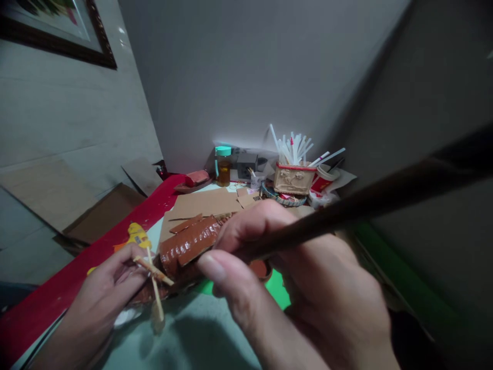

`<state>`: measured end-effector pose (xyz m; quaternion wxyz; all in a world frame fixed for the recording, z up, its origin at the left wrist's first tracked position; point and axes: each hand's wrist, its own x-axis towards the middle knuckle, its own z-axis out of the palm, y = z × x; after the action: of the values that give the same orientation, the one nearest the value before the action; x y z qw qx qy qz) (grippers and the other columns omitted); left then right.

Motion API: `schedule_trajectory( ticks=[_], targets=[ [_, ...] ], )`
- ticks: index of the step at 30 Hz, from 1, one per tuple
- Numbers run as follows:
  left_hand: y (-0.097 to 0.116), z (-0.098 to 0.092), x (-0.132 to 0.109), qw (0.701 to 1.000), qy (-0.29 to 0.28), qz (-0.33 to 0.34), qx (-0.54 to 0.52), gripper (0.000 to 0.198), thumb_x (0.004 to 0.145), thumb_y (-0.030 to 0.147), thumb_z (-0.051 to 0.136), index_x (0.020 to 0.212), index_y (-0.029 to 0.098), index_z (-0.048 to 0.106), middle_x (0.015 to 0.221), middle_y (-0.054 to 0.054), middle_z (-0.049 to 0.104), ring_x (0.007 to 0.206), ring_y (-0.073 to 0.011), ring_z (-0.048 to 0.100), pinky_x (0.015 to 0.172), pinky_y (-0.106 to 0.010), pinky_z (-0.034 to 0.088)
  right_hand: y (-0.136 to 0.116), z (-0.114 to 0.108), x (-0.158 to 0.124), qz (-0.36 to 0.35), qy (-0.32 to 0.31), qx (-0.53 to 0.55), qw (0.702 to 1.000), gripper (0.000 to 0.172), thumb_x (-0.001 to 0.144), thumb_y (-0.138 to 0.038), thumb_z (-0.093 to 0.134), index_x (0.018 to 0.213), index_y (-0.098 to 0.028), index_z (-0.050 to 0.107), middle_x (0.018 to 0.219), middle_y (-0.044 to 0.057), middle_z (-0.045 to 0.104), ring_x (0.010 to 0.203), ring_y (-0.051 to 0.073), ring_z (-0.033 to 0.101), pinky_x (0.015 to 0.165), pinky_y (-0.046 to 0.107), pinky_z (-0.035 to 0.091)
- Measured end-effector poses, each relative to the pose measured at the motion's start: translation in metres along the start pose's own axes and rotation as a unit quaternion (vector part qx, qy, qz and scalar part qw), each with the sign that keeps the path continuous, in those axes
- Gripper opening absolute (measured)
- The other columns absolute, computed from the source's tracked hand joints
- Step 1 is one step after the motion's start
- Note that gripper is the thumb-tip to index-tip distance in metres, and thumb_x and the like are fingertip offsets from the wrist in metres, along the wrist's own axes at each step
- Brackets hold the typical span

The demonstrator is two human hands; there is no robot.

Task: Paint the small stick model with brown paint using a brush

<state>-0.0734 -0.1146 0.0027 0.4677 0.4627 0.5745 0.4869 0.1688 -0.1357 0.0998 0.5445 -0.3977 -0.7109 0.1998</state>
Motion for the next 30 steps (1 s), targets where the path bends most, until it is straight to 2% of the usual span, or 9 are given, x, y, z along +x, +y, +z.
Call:
schedule_trajectory(
  ticks=[4,7,10,13,16,18,21,27,30],
  targets=[
    [0.001,0.003,-0.001,1.0,0.005,-0.008,-0.005,0.031,0.085,0.05,0.069,0.076,0.024,0.054,0.077,-0.002,0.066,0.074,-0.0203,0.065,0.066,-0.026,0.056,0.012,0.003,0.004,-0.058,-0.035,-0.018,0.998,0.007,0.103,-0.025,0.071,0.098,-0.03,0.068,0.094,-0.006,0.067,0.085,0.012,0.067,0.073,0.01,0.056],
    [-0.001,0.002,-0.001,1.0,-0.001,-0.016,0.006,0.034,0.084,0.055,0.069,0.078,0.025,0.055,0.078,-0.001,0.064,0.076,-0.0219,0.065,0.068,-0.03,0.057,0.019,0.007,0.004,-0.082,-0.042,-0.001,0.996,0.009,0.101,-0.02,0.07,0.1,-0.028,0.068,0.092,-0.007,0.069,0.08,0.011,0.068,0.071,0.009,0.057],
    [-0.003,0.001,0.0,0.999,-0.002,-0.002,0.038,0.036,0.085,0.057,0.067,0.079,0.024,0.054,0.079,0.0,0.064,0.079,-0.021,0.063,0.07,-0.029,0.053,0.021,0.009,0.0,-0.095,-0.03,-0.003,0.995,0.006,0.103,-0.022,0.07,0.1,-0.027,0.068,0.09,-0.008,0.069,0.075,0.01,0.068,0.066,0.008,0.057],
    [0.0,0.004,-0.003,1.0,-0.004,-0.007,0.028,0.036,0.083,0.056,0.068,0.079,0.023,0.053,0.078,0.0,0.063,0.077,-0.0194,0.06,0.07,-0.028,0.053,0.018,0.009,-0.001,-0.093,-0.025,-0.019,0.995,0.005,0.104,-0.027,0.072,0.104,-0.028,0.067,0.094,-0.008,0.069,0.079,0.009,0.068,0.075,0.005,0.056],
    [0.006,0.009,-0.006,1.0,0.006,-0.009,0.008,0.034,0.08,0.052,0.072,0.077,0.023,0.054,0.076,0.002,0.062,0.074,-0.0184,0.061,0.068,-0.027,0.053,0.014,0.007,0.003,-0.095,-0.034,-0.008,0.995,0.005,0.105,-0.025,0.071,0.107,-0.026,0.066,0.099,-0.005,0.071,0.084,0.013,0.07,0.073,0.012,0.058],
    [0.008,0.011,-0.006,1.0,0.013,-0.002,0.014,0.032,0.078,0.048,0.073,0.075,0.023,0.055,0.074,0.003,0.061,0.072,-0.0165,0.061,0.067,-0.023,0.051,0.012,0.005,0.007,-0.131,-0.052,0.005,0.99,0.007,0.102,-0.016,0.068,0.105,-0.022,0.066,0.097,-0.002,0.072,0.082,0.015,0.071,0.065,0.018,0.057],
    [0.006,0.009,-0.004,0.999,0.012,0.01,0.042,0.03,0.079,0.048,0.07,0.073,0.023,0.054,0.071,0.004,0.06,0.071,-0.0151,0.059,0.066,-0.021,0.046,0.008,0.004,0.009,-0.167,-0.05,0.009,0.985,0.011,0.097,-0.01,0.067,0.104,-0.019,0.067,0.092,-0.002,0.072,0.079,0.015,0.072,0.064,0.02,0.056],
    [-0.004,0.002,0.001,0.997,-0.001,0.001,0.072,0.031,0.081,0.054,0.067,0.078,0.025,0.056,0.074,0.001,0.061,0.073,-0.0197,0.057,0.066,-0.026,0.045,0.0,0.007,0.0,-0.12,-0.005,-0.056,0.991,0.009,0.102,-0.021,0.061,0.108,-0.026,0.065,0.1,-0.002,0.07,0.081,0.019,0.072,0.059,0.026,0.059],
    [-0.002,0.004,0.0,0.998,0.009,-0.001,0.056,0.031,0.079,0.053,0.069,0.075,0.025,0.055,0.073,0.001,0.06,0.073,-0.0204,0.057,0.063,-0.025,0.043,-0.003,0.008,0.001,-0.14,0.001,-0.033,0.99,0.015,0.096,-0.015,0.064,0.105,-0.027,0.066,0.096,-0.003,0.069,0.081,0.019,0.071,0.058,0.025,0.057]
  ],
)
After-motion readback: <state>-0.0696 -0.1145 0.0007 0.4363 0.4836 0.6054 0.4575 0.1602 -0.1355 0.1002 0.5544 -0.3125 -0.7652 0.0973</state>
